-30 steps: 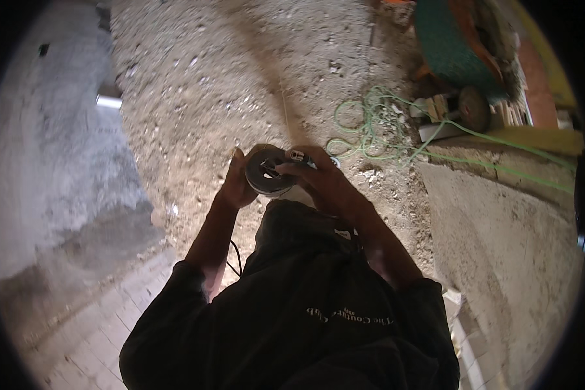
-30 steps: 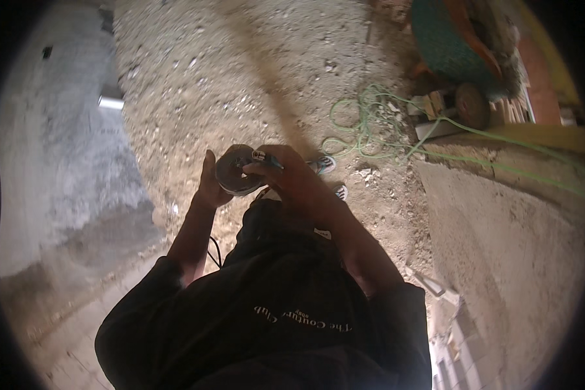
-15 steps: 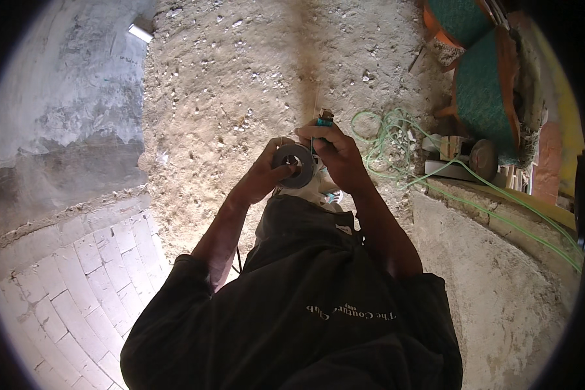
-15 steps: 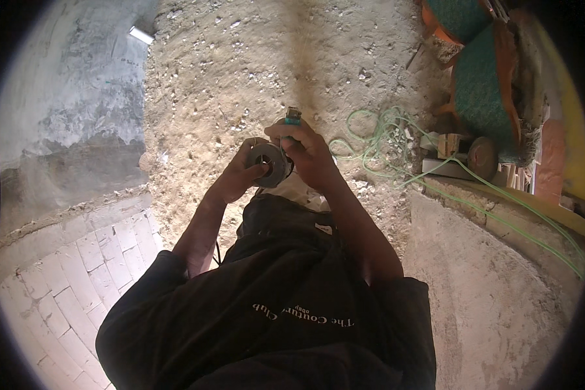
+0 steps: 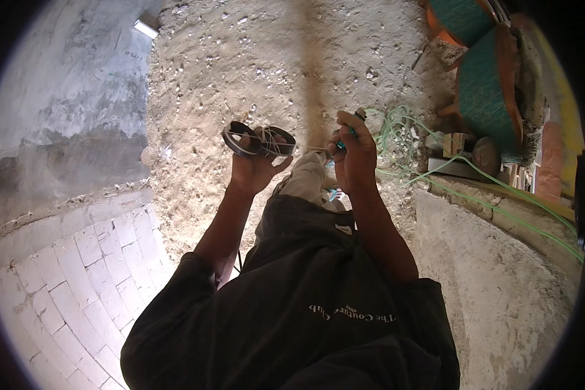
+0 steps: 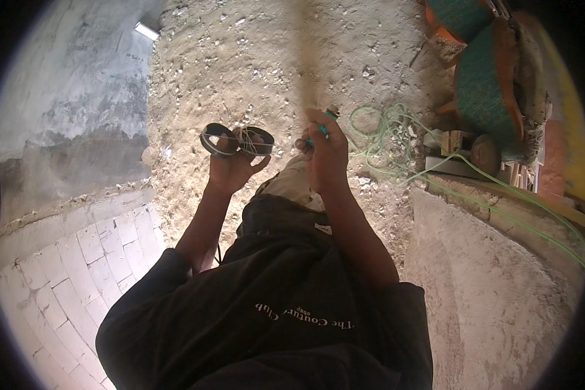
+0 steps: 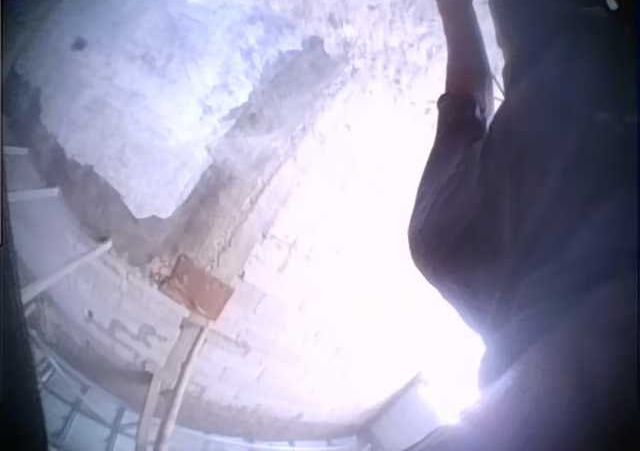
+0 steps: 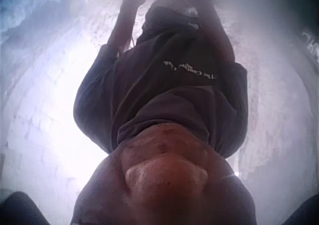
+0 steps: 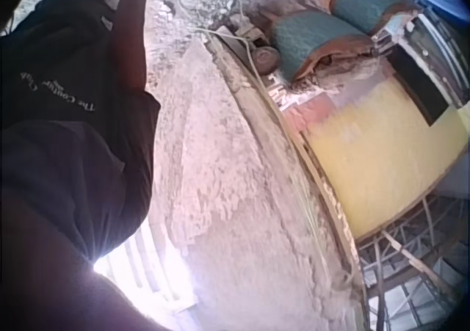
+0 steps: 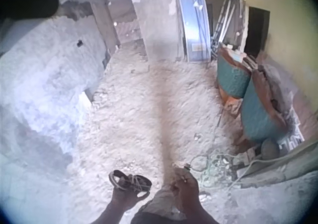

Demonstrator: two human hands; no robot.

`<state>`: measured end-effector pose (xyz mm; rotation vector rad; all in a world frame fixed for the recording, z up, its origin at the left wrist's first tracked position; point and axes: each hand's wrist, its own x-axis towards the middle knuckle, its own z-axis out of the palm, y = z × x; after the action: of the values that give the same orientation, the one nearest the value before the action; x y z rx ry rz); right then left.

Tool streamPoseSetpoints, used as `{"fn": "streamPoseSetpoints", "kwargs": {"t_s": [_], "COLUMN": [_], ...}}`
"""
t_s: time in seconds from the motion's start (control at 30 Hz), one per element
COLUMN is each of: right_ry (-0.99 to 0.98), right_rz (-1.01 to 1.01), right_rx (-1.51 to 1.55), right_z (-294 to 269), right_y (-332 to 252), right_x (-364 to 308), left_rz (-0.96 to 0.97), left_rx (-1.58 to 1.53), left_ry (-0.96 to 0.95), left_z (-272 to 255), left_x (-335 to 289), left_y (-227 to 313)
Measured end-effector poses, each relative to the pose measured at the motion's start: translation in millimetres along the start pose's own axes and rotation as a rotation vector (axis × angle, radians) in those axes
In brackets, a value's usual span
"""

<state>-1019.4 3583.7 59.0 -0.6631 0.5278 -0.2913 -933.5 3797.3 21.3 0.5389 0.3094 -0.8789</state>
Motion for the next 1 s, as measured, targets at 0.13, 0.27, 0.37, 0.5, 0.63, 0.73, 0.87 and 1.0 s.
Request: {"fn": "streamPoseSetpoints", "kwargs": {"t_s": [0.13,0.27,0.37,0.5,0.63,0.73,0.87,1.0], "right_ry": [0.194,0.286,0.266,0.177,0.112,0.076,0.108,0.100], "right_rz": [-0.038,-0.048,-0.053,0.038,0.130,0.160,0.167,0.083], "right_rx": [-0.100,-0.003,0.065,0.083,-0.071,-0.108,-0.136,-0.172], "right_z": [7,14,17,21,30,37,61,79], "right_y": [12,27,45,72,93,111,135,159], "right_x": [-12,-19,-22,-20,-33,-45,-68,-84], "left_rz": [0.062,0.127,0.174,0.135,0.100,0.038,-0.067,-0.038], "left_rx": [0.009,0.076,0.286,0.694,1.134,1.098,1.104,1.040], "left_ry": [-0.043,0.069,0.351,0.474,0.590,0.505,0.458,0.421], "left_z": [-6,-11,-34,-71,-64,-80,-87,-74], "left_x": [-12,-22,-22,-19,-31,-35,-38,-44], "left_y": [0,-1,5,22,40,58,74,75]}}
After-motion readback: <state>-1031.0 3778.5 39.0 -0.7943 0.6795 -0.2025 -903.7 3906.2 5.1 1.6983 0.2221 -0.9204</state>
